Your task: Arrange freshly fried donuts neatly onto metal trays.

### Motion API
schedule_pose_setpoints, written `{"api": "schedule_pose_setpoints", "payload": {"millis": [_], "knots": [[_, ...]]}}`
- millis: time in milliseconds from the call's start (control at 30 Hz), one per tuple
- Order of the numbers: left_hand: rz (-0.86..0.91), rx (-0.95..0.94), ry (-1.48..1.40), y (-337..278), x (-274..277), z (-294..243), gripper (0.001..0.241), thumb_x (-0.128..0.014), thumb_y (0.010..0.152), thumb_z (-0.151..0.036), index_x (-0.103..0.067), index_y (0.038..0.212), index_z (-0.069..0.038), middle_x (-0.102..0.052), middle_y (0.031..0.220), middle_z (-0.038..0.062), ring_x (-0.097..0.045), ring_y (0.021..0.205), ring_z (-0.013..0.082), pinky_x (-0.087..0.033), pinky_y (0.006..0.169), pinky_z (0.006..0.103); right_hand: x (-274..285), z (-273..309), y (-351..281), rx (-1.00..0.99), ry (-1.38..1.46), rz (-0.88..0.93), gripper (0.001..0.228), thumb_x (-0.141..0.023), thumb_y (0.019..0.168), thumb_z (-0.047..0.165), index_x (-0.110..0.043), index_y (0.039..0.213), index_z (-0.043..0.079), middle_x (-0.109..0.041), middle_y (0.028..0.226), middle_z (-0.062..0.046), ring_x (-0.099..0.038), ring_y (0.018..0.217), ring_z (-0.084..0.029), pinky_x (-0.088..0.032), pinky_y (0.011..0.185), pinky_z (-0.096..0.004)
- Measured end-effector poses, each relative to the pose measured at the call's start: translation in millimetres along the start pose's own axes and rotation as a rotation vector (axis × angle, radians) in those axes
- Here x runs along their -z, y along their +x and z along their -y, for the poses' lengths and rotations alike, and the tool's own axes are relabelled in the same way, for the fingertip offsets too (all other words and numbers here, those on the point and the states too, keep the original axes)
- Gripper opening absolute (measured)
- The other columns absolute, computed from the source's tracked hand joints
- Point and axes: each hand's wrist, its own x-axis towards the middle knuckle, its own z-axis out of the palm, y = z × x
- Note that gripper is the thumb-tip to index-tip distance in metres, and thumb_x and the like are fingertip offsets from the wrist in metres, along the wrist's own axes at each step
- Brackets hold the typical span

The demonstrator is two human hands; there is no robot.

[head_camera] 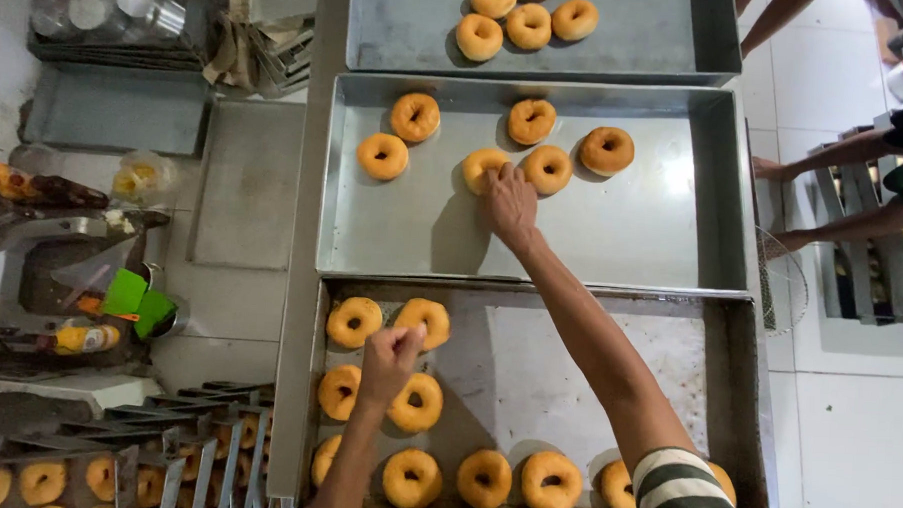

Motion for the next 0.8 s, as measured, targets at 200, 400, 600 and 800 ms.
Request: {"api": "schedule_pose_setpoints", "payload": {"millis": [200, 400, 600, 800], "knots": [[-0.057, -0.134, 0.106, 80.1, -10.4, 0.9, 0.046, -0.065, 0.101, -0.028, -0.048, 0.071, 0.002, -0.035, 0.059, 0.008, -0.034, 0.058, 0.0106, -0.035, 0.05, 0.0354, 46.0, 25.1, -50.4, 0.123, 0.088, 0.225, 0.04, -0.079, 0.079, 0.025, -0.07, 0.115, 0.011, -0.063, 0.111, -0.016, -0.062, 0.101, -0.036, -0.053, 0.08, -0.049], [-0.146, -0.195, 0.309, 175.0, -20.4, 29.9, 0.021, -0.064, 0.098, -0.025, -0.067, 0.1, -0.004, -0.07, 0.077, 0.012, -0.07, 0.069, 0.0272, -0.054, 0.065, 0.041, 23.0, -34.0, -61.2, -0.213, 0.486, 0.177, 0.025, -0.065, 0.087, 0.019, -0.073, 0.109, 0.01, -0.076, 0.1, -0.012, -0.076, 0.088, -0.03, -0.059, 0.08, -0.044], [-0.164, -0.328, 0.556, 244.7, -51.1, 89.3, 0.022, -0.063, 0.09, -0.013, -0.072, 0.109, -0.005, -0.074, 0.095, 0.018, -0.07, 0.092, 0.0387, -0.055, 0.079, 0.0499, 10.4, -38.9, -50.7, -0.298, 0.335, 0.253, 0.023, -0.067, 0.086, 0.016, -0.079, 0.104, 0.013, -0.075, 0.092, -0.021, -0.071, 0.087, -0.041, -0.056, 0.079, -0.051], [-0.025, -0.071, 0.527, 235.9, -61.6, 84.1, 0.019, -0.066, 0.092, -0.016, -0.074, 0.107, -0.008, -0.076, 0.099, 0.015, -0.073, 0.095, 0.0341, -0.056, 0.084, 0.0457, 25.2, -12.3, -52.6, -0.354, 0.421, 0.243, 0.021, -0.067, 0.09, 0.018, -0.078, 0.107, 0.013, -0.076, 0.09, -0.018, -0.073, 0.087, -0.037, -0.056, 0.077, -0.048]]}}
